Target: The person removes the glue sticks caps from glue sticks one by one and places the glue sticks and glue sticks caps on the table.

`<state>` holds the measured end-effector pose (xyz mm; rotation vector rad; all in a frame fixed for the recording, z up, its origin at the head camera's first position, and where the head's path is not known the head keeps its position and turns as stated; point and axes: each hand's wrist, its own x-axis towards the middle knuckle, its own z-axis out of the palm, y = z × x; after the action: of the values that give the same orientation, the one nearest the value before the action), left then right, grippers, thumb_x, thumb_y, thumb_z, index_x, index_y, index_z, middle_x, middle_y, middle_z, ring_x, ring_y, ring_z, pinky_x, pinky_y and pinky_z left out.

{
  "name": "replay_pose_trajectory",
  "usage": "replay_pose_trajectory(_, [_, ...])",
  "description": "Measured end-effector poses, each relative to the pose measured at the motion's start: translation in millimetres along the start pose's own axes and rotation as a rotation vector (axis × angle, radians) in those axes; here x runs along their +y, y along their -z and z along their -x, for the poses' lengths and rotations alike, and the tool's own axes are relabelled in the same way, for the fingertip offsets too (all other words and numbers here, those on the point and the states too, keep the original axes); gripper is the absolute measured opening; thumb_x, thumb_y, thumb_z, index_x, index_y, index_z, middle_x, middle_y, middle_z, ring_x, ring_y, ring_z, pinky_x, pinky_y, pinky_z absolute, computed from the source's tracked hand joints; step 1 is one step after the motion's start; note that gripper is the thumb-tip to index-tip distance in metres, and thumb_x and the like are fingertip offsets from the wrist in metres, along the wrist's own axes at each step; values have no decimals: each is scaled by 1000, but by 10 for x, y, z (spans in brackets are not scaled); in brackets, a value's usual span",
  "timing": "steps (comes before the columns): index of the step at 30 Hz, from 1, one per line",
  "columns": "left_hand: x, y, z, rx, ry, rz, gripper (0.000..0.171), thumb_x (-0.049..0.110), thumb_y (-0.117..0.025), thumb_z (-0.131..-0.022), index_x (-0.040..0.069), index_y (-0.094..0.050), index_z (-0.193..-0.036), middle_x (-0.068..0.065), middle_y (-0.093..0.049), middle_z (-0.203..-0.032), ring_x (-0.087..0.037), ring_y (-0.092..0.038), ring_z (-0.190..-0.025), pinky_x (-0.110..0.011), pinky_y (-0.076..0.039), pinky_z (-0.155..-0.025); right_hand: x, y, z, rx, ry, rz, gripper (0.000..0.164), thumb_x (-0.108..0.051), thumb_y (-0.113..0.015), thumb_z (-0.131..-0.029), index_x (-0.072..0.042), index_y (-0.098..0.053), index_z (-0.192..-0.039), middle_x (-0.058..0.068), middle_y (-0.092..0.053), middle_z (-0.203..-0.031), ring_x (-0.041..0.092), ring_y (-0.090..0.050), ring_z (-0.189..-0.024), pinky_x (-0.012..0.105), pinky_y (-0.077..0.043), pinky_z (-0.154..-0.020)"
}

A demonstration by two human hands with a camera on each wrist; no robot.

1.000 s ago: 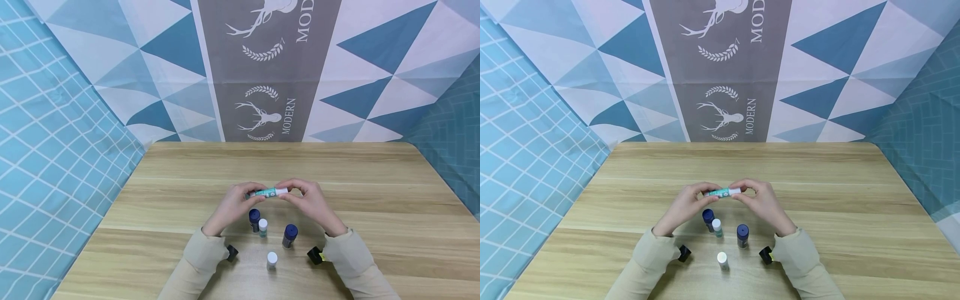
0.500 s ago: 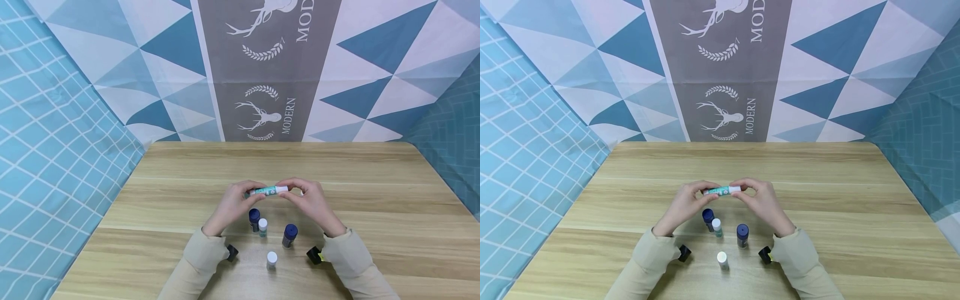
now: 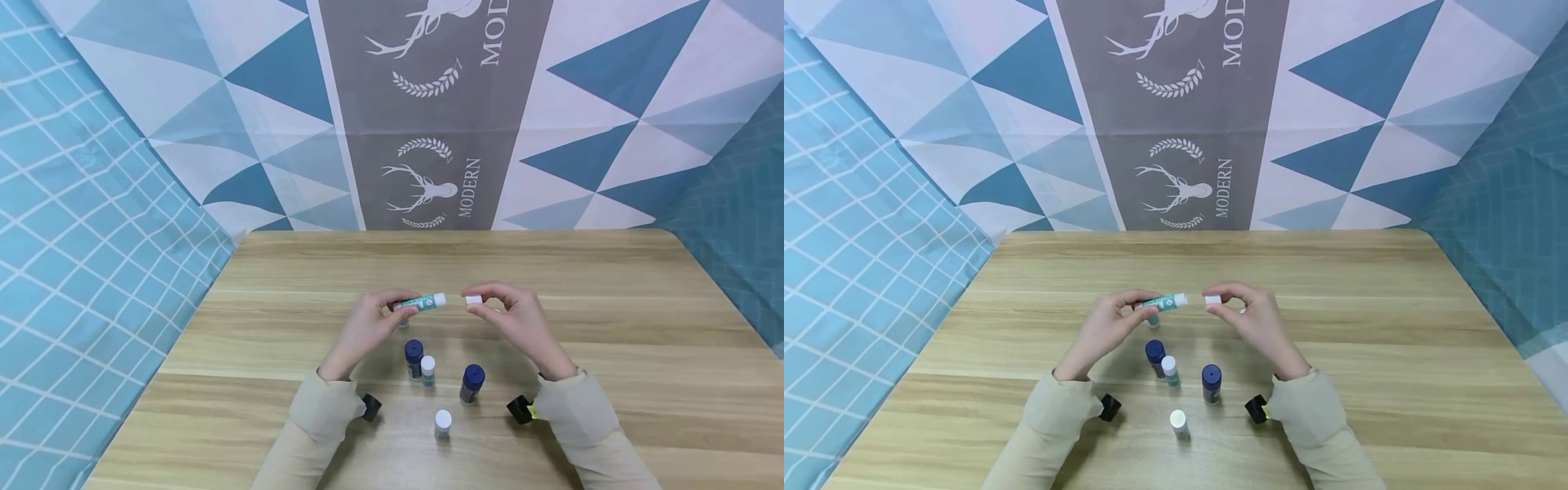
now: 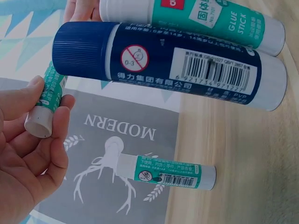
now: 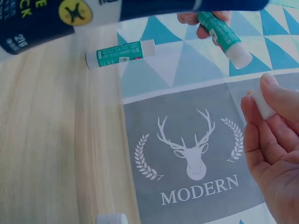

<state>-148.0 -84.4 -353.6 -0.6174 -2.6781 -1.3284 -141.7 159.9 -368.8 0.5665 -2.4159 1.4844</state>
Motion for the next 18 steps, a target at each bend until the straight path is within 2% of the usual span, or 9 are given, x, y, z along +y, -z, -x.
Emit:
replay_pose_trajectory(10, [-32,20,-2,17,13,38,20,21,-66,-83,17,-67,-103,7,-62,-79,-9,-51,-67,-22,-41,-52,-18,12,-16,37,37,19,19,-13,-68,-80,-11,-69,-99,2,-69,-95,4,-54,-81,18,-42,-72])
replay_pose_trajectory(15, [-47,26,1,31,5,62,19,21,-67,-82,19,-67,-101,8,-62,-80,-10,-52,-72,-22,-40,-52,-22,20,-20,65,48,45,20,-7,-69,-78,-9,-69,-98,3,-69,-91,2,-54,-79,17,-38,-65])
replay_pose_trajectory(18, [-59,29,-1,51,12,81,19,21,-68,-81,19,-67,-100,7,-63,-80,-10,-53,-73,-22,-39,-49,-102,42,-18,93,55,83,21,-2,-70,-76,-5,-68,-96,6,-69,-88,2,-53,-76,22,-35,-58])
